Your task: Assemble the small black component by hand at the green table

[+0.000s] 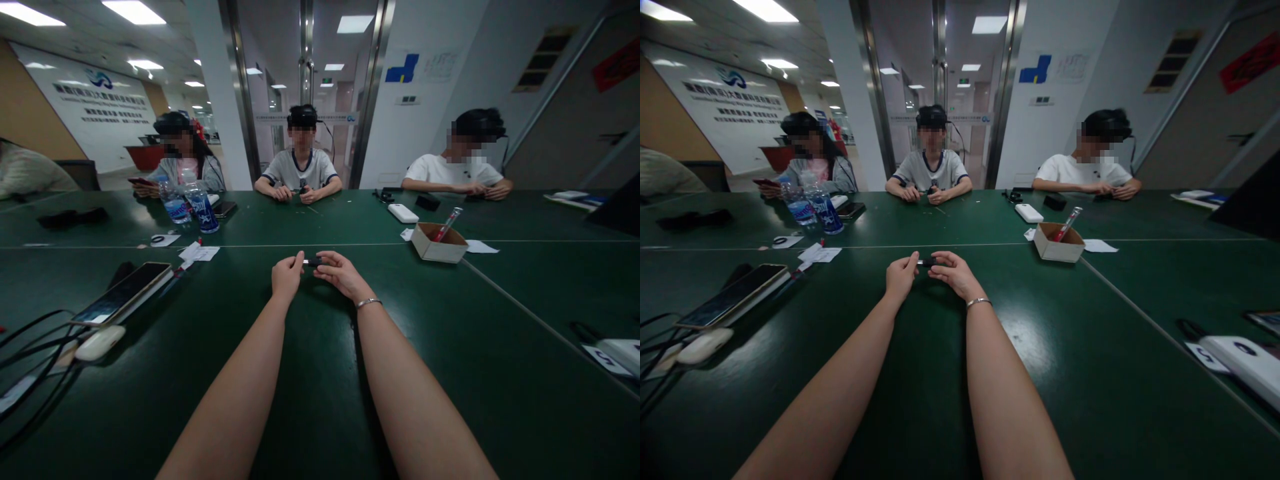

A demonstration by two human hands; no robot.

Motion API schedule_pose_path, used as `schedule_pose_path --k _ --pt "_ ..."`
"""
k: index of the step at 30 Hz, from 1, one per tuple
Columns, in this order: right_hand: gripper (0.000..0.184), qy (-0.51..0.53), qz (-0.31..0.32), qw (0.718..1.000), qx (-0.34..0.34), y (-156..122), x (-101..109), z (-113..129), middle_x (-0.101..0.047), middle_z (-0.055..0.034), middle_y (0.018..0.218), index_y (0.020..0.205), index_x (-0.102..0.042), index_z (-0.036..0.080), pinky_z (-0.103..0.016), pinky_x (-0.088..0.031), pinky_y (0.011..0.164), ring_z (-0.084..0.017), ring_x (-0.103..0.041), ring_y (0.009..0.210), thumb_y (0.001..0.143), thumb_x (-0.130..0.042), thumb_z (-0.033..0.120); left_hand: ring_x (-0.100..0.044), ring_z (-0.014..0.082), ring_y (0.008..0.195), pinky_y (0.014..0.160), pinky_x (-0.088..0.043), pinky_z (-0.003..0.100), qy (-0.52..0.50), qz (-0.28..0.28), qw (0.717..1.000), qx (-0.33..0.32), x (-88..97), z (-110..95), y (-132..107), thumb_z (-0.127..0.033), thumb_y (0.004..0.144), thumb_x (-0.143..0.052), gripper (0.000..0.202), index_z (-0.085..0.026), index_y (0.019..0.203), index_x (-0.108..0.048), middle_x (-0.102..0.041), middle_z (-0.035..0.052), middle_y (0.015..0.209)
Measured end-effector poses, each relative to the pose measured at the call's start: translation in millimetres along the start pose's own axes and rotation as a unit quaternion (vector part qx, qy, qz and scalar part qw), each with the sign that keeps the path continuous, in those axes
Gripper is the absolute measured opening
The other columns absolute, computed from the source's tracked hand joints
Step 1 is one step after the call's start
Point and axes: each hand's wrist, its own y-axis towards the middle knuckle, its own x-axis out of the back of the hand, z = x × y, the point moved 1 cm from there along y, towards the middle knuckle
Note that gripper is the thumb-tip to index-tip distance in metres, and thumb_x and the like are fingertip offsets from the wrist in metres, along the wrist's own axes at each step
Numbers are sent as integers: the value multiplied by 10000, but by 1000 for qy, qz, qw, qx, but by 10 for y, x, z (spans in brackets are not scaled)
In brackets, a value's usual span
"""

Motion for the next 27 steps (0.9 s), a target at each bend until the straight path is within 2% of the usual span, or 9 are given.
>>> schedule_pose_path --k 8,18,23,27 --pt "391 1 4 1000 -5 -10 -33 18 -620 2 897 929 -656 199 -286 -601 768 -153 -684 760 593 -815 78 -467 145 489 534 -313 264 22 -12 1000 3 -3 26 22 -609 868 -415 553 -191 532 -552 -512 -5 490" --pt "409 6 0 1000 1 -5 -34 5 -603 20 903 901 -661 198 -276 -597 770 -152 -691 744 548 -823 69 -452 144 468 522 -307 271 19 -2 1000 23 -39 135 87 -597 867 -425 558 -190 504 -544 -509 -2 475" --pt "374 5 -5 1000 -5 -1 -35 3 -619 6 893 910 -657 197 -280 -598 765 -145 -684 753 597 -801 52 -468 148 478 520 -320 272 6 5 1000 27 -39 130 83 -620 855 -428 558 -191 521 -553 -521 2 488" --pt "339 8 -11 1000 -11 -2 -31 6 -642 4 830 923 -668 188 -253 -600 698 -140 -680 706 627 -805 95 -477 147 486 517 -324 268 -8 15 999 31 -42 129 81 -624 848 -436 549 -189 535 -554 -526 2 496"
